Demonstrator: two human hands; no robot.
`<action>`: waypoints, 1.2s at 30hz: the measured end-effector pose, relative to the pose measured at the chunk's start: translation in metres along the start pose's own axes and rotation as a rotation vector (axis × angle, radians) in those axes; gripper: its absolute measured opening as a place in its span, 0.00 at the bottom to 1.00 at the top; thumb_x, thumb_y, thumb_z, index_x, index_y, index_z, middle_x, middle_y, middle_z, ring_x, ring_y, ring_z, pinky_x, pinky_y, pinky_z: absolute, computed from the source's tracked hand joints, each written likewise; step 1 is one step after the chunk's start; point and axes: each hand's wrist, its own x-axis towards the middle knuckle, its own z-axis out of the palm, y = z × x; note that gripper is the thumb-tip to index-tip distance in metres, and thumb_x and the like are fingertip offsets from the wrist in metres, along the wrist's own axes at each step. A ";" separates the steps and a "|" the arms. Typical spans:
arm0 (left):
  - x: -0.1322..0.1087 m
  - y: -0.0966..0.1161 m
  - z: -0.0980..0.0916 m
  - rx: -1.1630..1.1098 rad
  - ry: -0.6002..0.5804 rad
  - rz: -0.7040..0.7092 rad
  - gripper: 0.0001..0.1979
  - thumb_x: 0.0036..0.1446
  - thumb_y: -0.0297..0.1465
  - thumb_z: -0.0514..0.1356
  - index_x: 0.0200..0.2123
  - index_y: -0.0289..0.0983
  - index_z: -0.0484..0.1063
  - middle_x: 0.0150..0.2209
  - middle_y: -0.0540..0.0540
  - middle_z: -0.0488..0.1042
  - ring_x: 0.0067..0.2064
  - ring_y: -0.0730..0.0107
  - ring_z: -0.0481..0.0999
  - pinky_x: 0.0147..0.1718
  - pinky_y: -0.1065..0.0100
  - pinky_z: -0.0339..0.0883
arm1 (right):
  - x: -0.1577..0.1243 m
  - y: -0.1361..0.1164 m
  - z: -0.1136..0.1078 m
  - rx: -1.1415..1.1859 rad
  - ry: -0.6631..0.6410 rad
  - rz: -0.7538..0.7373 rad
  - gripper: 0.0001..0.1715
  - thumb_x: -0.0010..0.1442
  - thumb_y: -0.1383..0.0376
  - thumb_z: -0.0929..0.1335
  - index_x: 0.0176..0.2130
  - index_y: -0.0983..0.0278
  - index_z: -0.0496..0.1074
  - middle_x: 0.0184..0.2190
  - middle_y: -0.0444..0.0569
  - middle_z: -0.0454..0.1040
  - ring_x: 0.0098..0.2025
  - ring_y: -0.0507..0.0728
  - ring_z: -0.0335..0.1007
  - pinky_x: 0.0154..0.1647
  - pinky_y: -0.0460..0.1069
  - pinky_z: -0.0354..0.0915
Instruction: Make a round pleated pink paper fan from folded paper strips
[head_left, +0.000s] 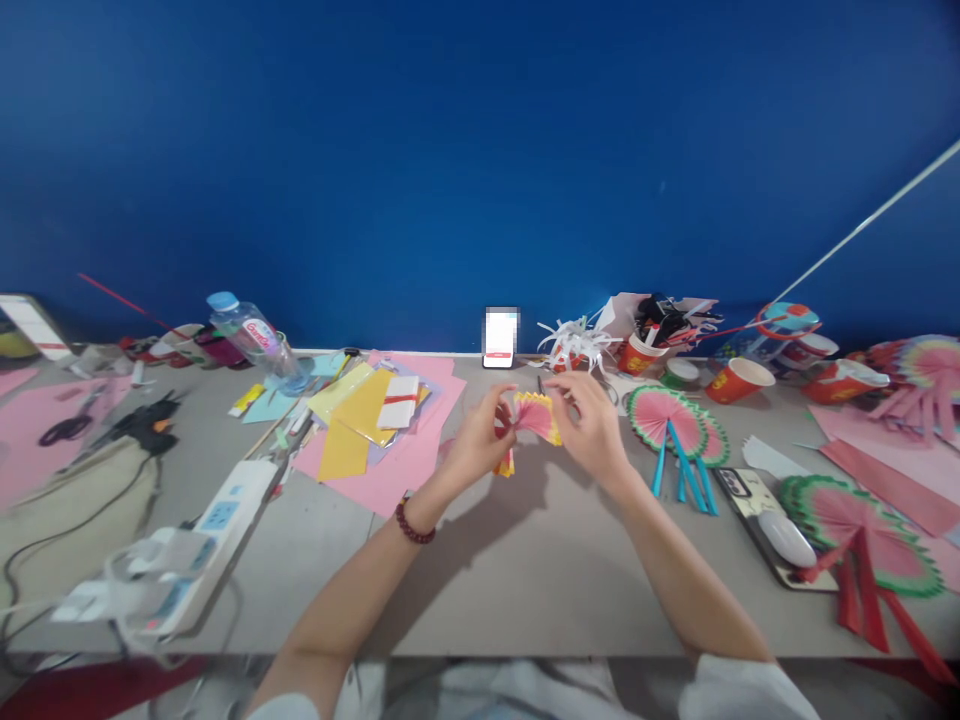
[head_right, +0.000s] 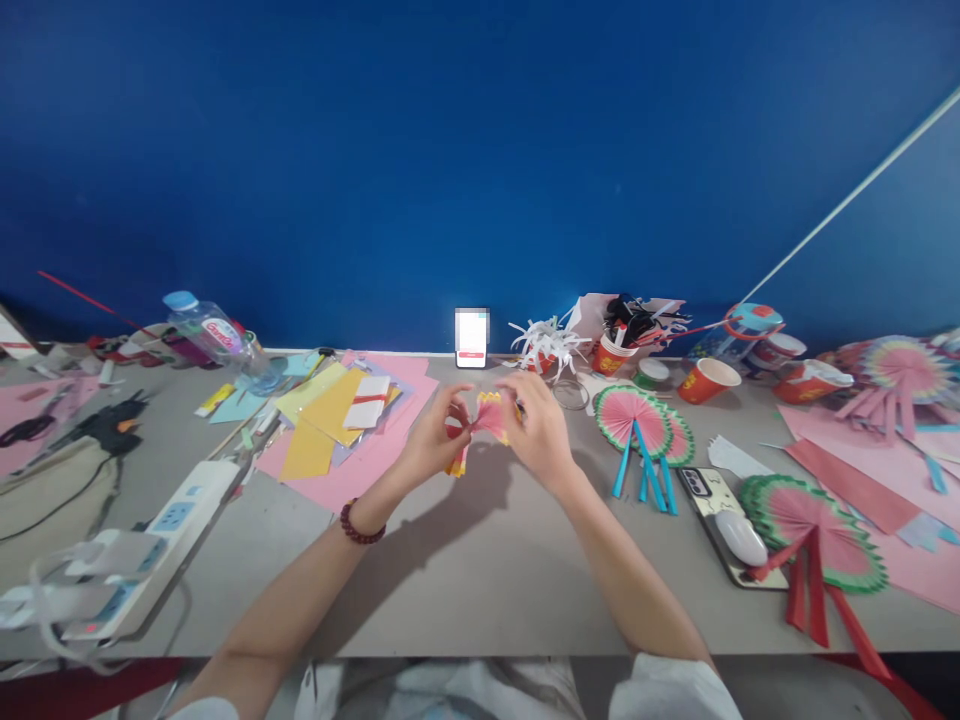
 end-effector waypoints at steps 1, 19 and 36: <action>0.001 -0.001 -0.001 -0.036 0.013 -0.014 0.27 0.50 0.22 0.55 0.54 0.44 0.58 0.36 0.50 0.64 0.36 0.75 0.69 0.31 0.74 0.67 | 0.001 0.003 -0.001 0.029 0.086 0.047 0.11 0.60 0.68 0.60 0.40 0.62 0.68 0.39 0.52 0.71 0.41 0.58 0.67 0.42 0.52 0.63; 0.006 0.008 -0.012 -0.270 0.126 -0.106 0.25 0.49 0.25 0.61 0.50 0.44 0.59 0.32 0.53 0.63 0.35 0.76 0.72 0.36 0.72 0.68 | -0.005 0.023 0.031 0.649 -0.398 0.553 0.21 0.45 0.51 0.72 0.26 0.66 0.71 0.22 0.44 0.70 0.25 0.52 0.64 0.24 0.46 0.59; 0.011 0.005 -0.013 -0.309 0.101 -0.261 0.12 0.44 0.37 0.66 0.32 0.36 0.77 0.35 0.44 0.77 0.40 0.64 0.74 0.41 0.66 0.66 | -0.013 0.025 0.047 0.726 -0.075 0.523 0.18 0.43 0.55 0.75 0.29 0.66 0.74 0.27 0.48 0.76 0.29 0.55 0.71 0.31 0.48 0.66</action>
